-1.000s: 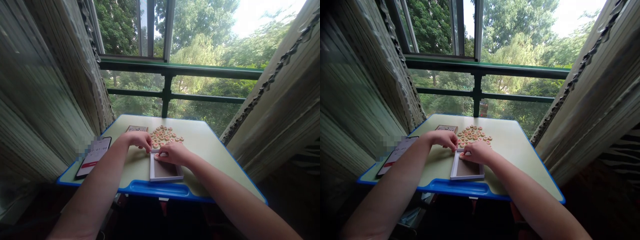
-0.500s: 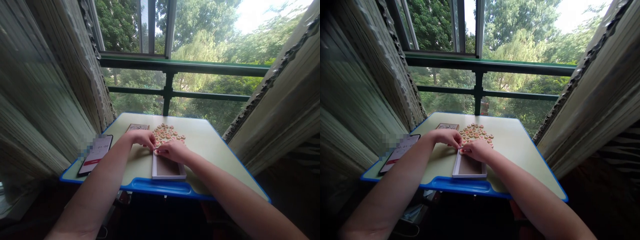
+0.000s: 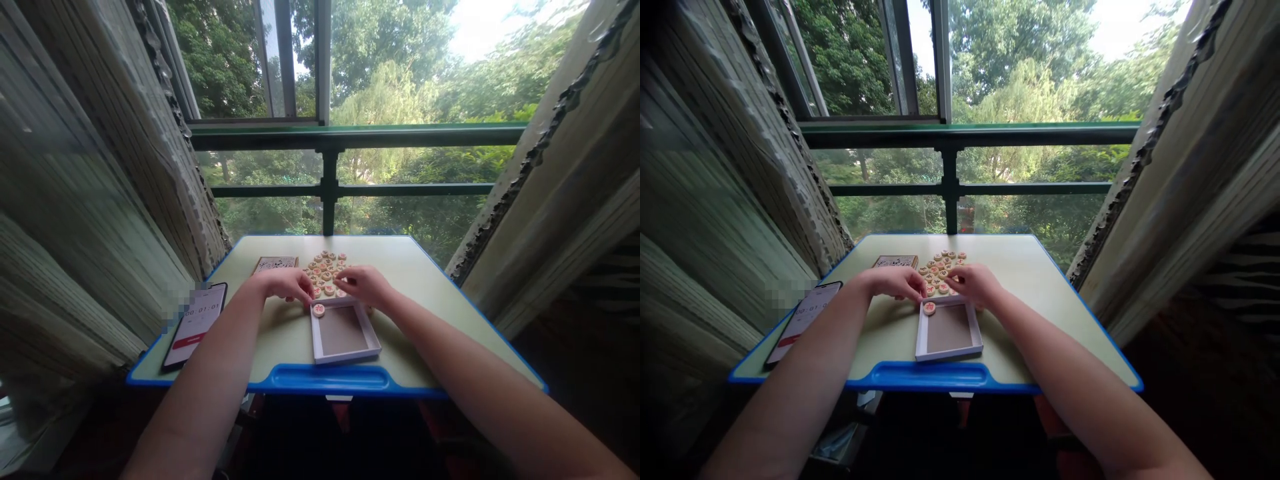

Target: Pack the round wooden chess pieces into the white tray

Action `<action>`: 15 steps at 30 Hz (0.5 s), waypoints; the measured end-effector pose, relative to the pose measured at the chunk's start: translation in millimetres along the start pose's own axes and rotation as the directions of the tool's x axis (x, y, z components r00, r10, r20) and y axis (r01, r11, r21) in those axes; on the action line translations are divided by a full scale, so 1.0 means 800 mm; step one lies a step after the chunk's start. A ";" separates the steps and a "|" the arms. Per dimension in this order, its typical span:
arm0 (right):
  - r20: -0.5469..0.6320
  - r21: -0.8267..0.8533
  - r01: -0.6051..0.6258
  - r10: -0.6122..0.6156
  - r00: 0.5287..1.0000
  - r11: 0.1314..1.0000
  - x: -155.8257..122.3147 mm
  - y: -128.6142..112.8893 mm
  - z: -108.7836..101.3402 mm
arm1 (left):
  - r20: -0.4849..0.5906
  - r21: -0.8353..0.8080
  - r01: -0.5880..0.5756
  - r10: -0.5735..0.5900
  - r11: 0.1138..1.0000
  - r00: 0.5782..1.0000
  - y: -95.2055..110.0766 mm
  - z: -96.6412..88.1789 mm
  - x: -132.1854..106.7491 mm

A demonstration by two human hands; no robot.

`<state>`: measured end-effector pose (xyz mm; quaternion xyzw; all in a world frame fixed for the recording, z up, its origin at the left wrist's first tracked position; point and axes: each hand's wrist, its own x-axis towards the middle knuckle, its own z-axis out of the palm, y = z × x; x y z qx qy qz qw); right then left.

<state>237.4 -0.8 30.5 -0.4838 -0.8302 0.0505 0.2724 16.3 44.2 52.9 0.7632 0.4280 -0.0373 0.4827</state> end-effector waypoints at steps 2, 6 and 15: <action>-0.062 0.015 -0.102 0.103 0.993 0.995 0.003 0.015 -0.005 | -0.022 -0.022 -0.018 0.017 1.000 1.000 -0.001 0.000 0.001; -0.171 0.044 -0.278 0.282 0.944 0.959 0.005 0.044 -0.007 | -0.117 -0.053 0.000 -0.006 0.999 0.993 -0.004 0.002 0.003; -0.177 0.042 -0.363 0.365 0.914 0.931 0.009 0.058 0.000 | -0.630 0.103 -0.047 0.102 0.994 0.770 0.000 0.018 0.015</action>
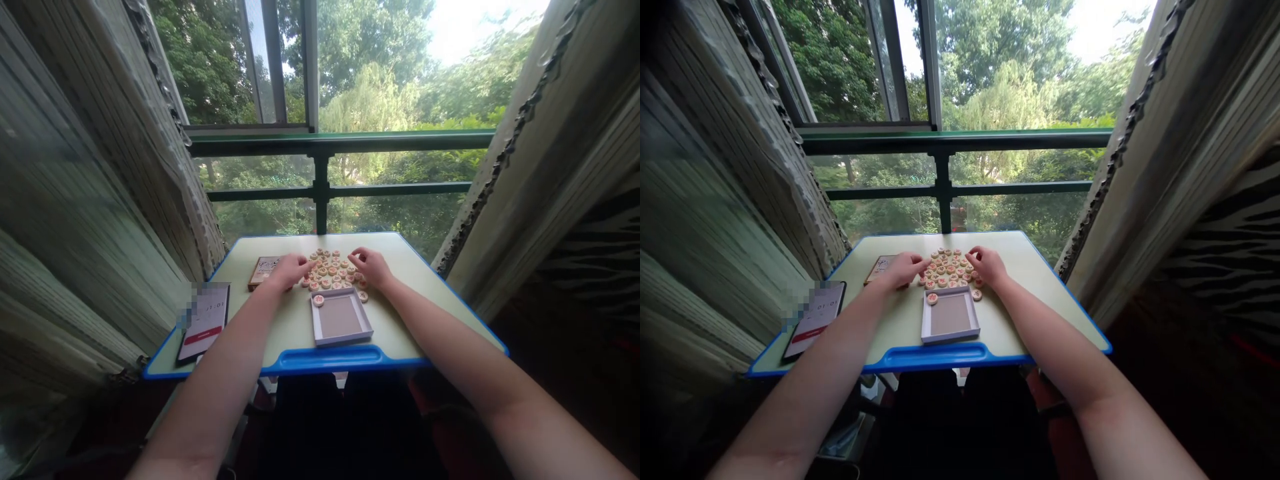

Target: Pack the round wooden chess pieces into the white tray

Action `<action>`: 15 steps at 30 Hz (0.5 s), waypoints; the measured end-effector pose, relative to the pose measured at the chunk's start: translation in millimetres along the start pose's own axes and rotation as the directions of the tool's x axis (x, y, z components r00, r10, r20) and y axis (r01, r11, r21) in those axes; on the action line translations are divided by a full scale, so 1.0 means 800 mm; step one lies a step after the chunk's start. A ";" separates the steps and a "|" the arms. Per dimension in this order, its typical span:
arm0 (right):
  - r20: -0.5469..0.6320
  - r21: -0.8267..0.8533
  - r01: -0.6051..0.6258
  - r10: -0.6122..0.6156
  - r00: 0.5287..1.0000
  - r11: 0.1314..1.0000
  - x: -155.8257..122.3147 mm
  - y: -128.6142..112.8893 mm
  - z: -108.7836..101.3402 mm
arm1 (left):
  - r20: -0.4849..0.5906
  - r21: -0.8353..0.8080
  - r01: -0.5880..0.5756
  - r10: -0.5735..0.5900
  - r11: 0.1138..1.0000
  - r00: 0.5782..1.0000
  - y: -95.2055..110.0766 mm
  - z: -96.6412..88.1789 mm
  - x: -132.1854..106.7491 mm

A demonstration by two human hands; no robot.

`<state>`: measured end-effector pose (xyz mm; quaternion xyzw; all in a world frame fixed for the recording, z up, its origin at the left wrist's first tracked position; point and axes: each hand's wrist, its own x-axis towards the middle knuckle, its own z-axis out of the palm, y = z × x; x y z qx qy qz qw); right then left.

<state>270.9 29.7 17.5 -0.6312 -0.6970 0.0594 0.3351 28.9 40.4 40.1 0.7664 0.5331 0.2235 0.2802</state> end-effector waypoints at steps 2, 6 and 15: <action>0.028 -0.001 -0.006 0.006 1.000 1.000 0.007 -0.001 0.001 | -0.210 0.118 -0.128 0.151 0.985 0.966 -0.001 0.012 0.003; 0.098 -0.047 0.002 0.002 0.995 0.999 0.027 -0.004 0.007 | -0.358 0.247 -0.233 0.312 0.941 0.880 -0.009 0.030 0.012; 0.216 -0.180 0.068 -0.028 0.976 0.981 0.079 -0.008 0.026 | -0.565 0.214 -0.350 0.408 0.912 0.717 -0.016 0.035 0.016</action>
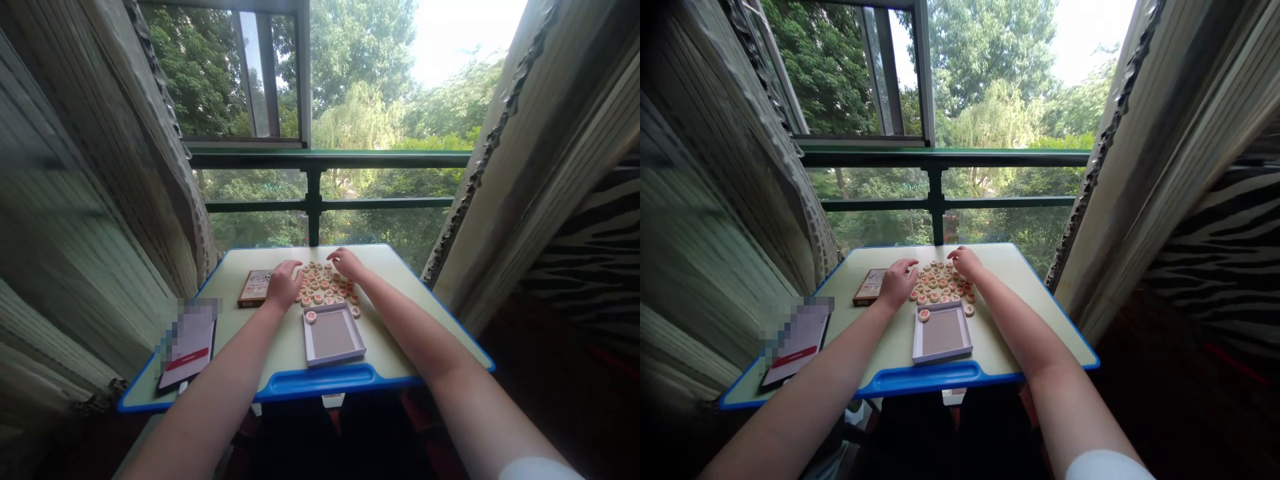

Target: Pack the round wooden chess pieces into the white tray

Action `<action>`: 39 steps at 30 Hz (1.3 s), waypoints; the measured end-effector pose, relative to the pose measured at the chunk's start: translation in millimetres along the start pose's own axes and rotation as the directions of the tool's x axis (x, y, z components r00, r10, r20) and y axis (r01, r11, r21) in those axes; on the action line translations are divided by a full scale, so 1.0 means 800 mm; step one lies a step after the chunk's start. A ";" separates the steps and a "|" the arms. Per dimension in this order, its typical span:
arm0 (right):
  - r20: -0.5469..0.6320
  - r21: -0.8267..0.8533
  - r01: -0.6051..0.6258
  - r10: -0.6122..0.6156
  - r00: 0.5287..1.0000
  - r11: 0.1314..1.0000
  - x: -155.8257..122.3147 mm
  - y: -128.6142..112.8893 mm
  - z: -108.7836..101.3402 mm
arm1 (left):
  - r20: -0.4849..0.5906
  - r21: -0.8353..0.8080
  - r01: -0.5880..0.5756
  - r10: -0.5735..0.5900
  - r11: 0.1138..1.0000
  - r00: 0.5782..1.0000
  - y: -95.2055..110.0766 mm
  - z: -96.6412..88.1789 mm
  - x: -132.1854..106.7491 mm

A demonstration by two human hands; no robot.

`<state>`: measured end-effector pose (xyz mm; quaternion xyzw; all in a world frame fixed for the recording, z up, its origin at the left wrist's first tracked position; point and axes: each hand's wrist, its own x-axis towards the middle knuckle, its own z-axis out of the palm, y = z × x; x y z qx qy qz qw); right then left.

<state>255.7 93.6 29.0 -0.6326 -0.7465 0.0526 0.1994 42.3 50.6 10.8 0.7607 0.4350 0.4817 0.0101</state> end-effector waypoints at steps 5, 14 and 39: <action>0.090 -0.089 -0.011 0.019 0.996 0.996 0.018 -0.001 0.017 | -0.064 -0.037 -0.091 0.088 0.995 0.994 -0.001 0.005 -0.002; 0.129 -0.143 -0.038 0.057 0.990 0.989 0.028 0.005 0.022 | -0.066 -0.045 -0.150 0.147 0.988 0.987 0.004 0.005 0.002; 0.159 0.372 0.253 -0.330 0.930 0.893 -0.064 -0.066 -0.088 | -0.044 0.121 -0.241 0.248 0.963 0.968 0.014 -0.011 0.002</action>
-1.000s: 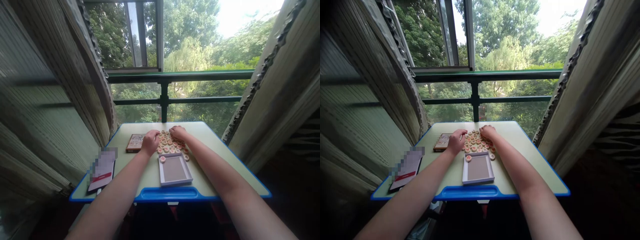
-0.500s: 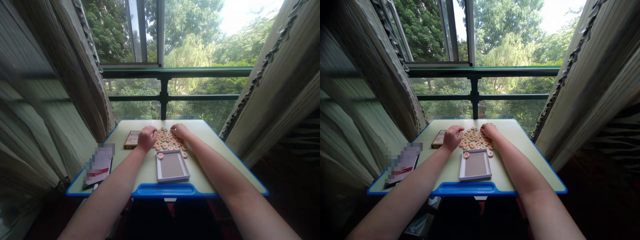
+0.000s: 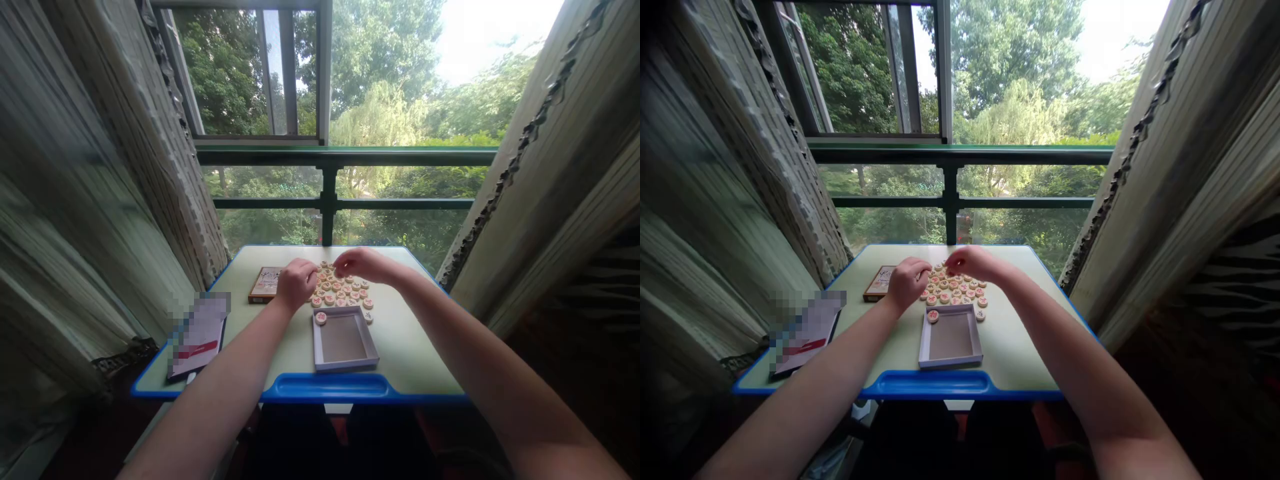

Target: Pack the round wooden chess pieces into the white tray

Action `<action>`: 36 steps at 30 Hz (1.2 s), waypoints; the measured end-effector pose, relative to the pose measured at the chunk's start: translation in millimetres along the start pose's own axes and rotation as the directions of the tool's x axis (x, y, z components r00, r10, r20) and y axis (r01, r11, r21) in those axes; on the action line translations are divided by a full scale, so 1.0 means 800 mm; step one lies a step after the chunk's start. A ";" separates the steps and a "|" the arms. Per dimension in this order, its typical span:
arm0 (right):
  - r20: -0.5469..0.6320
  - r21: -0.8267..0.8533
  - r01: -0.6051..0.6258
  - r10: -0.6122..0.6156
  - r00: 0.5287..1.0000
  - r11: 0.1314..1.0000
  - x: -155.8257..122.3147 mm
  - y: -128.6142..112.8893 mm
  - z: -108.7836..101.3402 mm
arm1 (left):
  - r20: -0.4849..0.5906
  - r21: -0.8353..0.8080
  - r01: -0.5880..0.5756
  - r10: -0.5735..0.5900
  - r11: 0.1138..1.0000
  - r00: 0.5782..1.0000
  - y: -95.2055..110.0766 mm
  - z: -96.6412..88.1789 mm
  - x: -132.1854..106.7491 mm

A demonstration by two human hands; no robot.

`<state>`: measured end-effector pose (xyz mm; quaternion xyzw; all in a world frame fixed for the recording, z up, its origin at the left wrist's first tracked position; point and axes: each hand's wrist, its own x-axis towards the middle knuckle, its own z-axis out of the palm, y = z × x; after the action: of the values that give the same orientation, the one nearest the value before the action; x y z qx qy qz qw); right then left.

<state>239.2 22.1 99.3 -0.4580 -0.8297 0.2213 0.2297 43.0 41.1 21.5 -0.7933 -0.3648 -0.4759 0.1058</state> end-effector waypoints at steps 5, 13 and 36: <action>0.198 -0.044 0.163 -0.151 0.969 0.986 -0.051 -0.038 0.040 | 0.004 0.019 0.022 -0.023 1.000 1.000 0.001 -0.004 0.002; 0.250 -0.187 0.292 -0.242 0.938 0.938 -0.072 -0.020 0.078 | 0.179 0.083 -0.024 0.009 0.996 0.984 0.000 -0.003 -0.002; 0.133 -0.394 0.213 -0.174 0.976 0.894 -0.077 -0.022 0.088 | 0.225 0.104 0.009 -0.033 0.995 0.974 0.001 -0.001 -0.001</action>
<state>216.0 -50.3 42.5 -0.3998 -0.9089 0.0415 0.1113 43.2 39.8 21.7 -0.8319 -0.4068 -0.3643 0.0989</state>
